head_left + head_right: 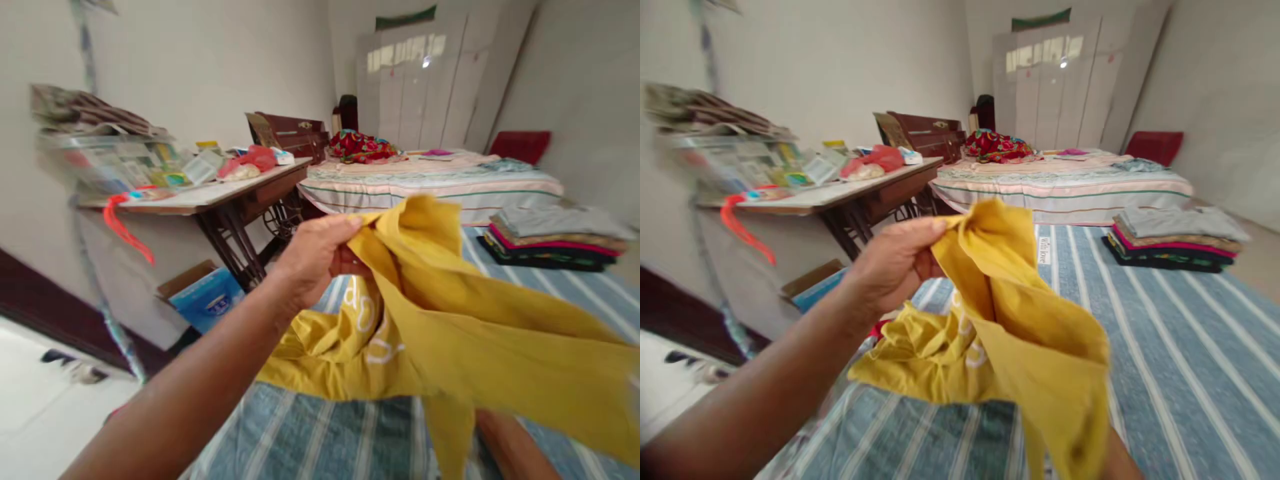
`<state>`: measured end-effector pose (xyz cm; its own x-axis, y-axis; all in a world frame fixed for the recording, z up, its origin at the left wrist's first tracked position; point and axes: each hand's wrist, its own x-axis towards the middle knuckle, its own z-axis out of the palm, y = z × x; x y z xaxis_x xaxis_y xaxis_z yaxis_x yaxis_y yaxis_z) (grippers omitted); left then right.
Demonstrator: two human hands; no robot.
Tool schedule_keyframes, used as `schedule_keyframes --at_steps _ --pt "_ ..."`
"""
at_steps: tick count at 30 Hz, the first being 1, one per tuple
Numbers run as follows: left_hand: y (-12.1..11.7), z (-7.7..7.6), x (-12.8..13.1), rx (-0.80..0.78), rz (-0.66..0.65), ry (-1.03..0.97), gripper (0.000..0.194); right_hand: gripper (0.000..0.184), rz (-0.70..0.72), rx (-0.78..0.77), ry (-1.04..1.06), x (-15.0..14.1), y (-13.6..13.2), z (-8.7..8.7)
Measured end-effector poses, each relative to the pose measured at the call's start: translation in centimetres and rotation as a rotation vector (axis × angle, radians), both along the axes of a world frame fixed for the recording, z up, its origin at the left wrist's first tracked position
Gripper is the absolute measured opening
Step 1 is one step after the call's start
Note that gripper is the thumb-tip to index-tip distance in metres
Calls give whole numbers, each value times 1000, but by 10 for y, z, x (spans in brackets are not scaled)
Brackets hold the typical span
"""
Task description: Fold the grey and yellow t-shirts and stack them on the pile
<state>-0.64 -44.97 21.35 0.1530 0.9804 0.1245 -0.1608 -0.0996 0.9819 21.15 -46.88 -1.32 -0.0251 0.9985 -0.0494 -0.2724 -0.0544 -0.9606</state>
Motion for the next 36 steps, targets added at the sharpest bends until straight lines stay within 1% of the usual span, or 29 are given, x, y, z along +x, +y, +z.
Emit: schedule_keyframes --at_steps 1,3,5,6,7,8,9,11,13,15,18,20,22,25,27,29,32,34,36 --pt "10 -22 4 -85 26 40 22 54 -23 -67 51 10 1 2" --pt "26 -67 7 -250 49 102 24 52 -53 -248 240 26 1 4" --pt "35 -107 7 -355 98 124 25 48 -53 -361 397 36 -1 2" --pt "37 -122 6 -382 131 115 26 46 -59 -365 415 38 -3 1" --pt "38 -134 5 -405 154 105 26 45 -67 -354 405 39 -5 0" --pt "38 -142 3 -418 172 98 27 45 -76 -343 381 39 -7 -1" --pt "38 -147 2 -429 184 91 27 46 -79 -332 349 37 -8 -2" --pt "37 -150 1 -432 203 65 27 54 -61 -314 284 32 -10 -3" --pt "36 -148 1 -422 217 -2 25 59 -30 -310 224 27 -10 -3" --pt "35 -143 3 -414 233 -89 21 57 -16 -308 182 25 -8 -1" --pt "34 -136 4 -431 242 -172 15 49 -20 -306 210 29 -2 3" --pt "35 -131 0 -448 240 -209 13 43 -67 -299 246 36 2 9" --pt "37 -124 -7 -472 247 -226 10 40 -159 -279 249 46 6 17" --pt "41 -111 -18 -493 280 -223 8 41 -296 -226 212 60 13 32" --pt "43 -103 -23 -503 275 -213 8 42 -343 -185 194 67 17 41" --pt "45 -99 -25 -490 256 -186 10 39 -364 -143 181 72 22 49" --pt "48 -103 -23 -387 256 -107 18 34 -393 -93 163 75 29 57" --pt "48 -109 -21 -312 270 -38 23 33 -414 -70 148 75 33 60" --pt "46 -116 -19 -285 269 20 28 32 -415 -52 117 75 36 59"
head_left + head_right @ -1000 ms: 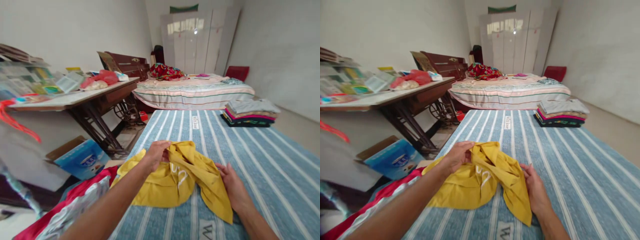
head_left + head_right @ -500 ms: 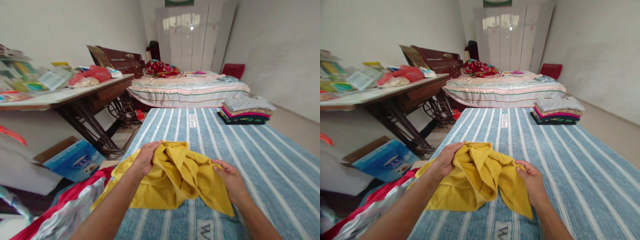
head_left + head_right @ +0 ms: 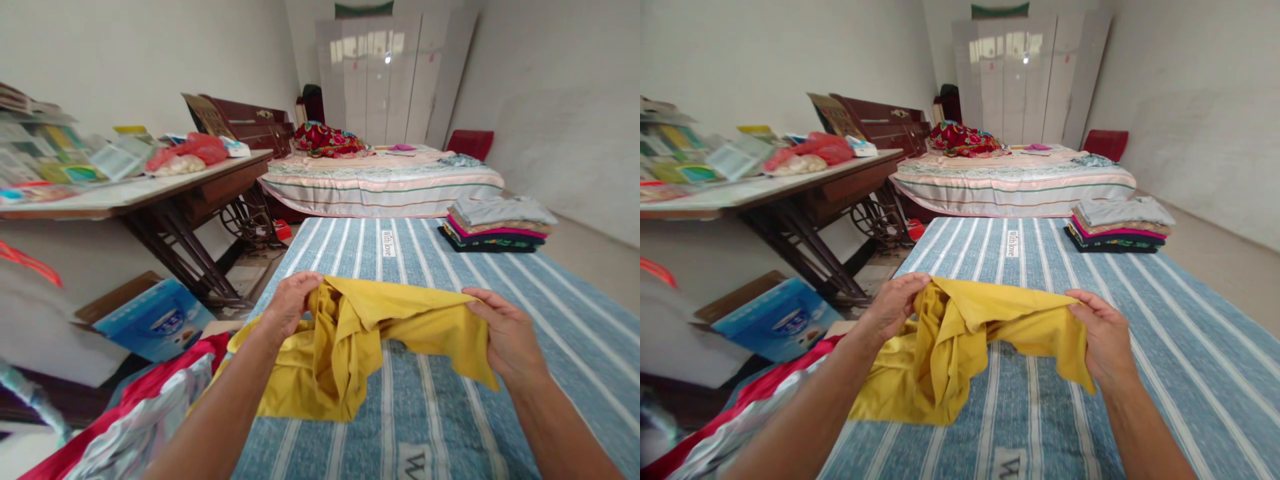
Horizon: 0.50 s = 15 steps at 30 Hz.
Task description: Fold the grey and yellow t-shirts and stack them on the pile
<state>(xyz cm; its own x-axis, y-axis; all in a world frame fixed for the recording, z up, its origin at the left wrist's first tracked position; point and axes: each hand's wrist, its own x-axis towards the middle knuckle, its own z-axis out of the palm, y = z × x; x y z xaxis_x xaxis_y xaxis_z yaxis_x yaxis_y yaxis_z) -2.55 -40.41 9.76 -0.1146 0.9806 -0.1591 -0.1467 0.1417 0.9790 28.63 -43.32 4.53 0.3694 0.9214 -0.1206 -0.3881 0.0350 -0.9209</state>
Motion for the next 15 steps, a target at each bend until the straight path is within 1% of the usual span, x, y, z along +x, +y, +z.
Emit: schedule_keyframes --at_steps 3,7,10,12,15 --pt "-9 -9 2 -30 -1 101 39 33 53 -15 -62 0 2 -9" --pt "-30 -20 0 -88 68 258 56 35 111 -87 -134 4 2 -30" --pt "-47 -31 -4 -93 87 347 61 36 131 -118 -240 10 2 -46" --pt "-59 -37 -5 -64 109 455 61 36 116 -109 -441 12 3 -52" --pt "-80 -43 0 -31 153 619 58 38 61 -58 -893 10 4 -56"
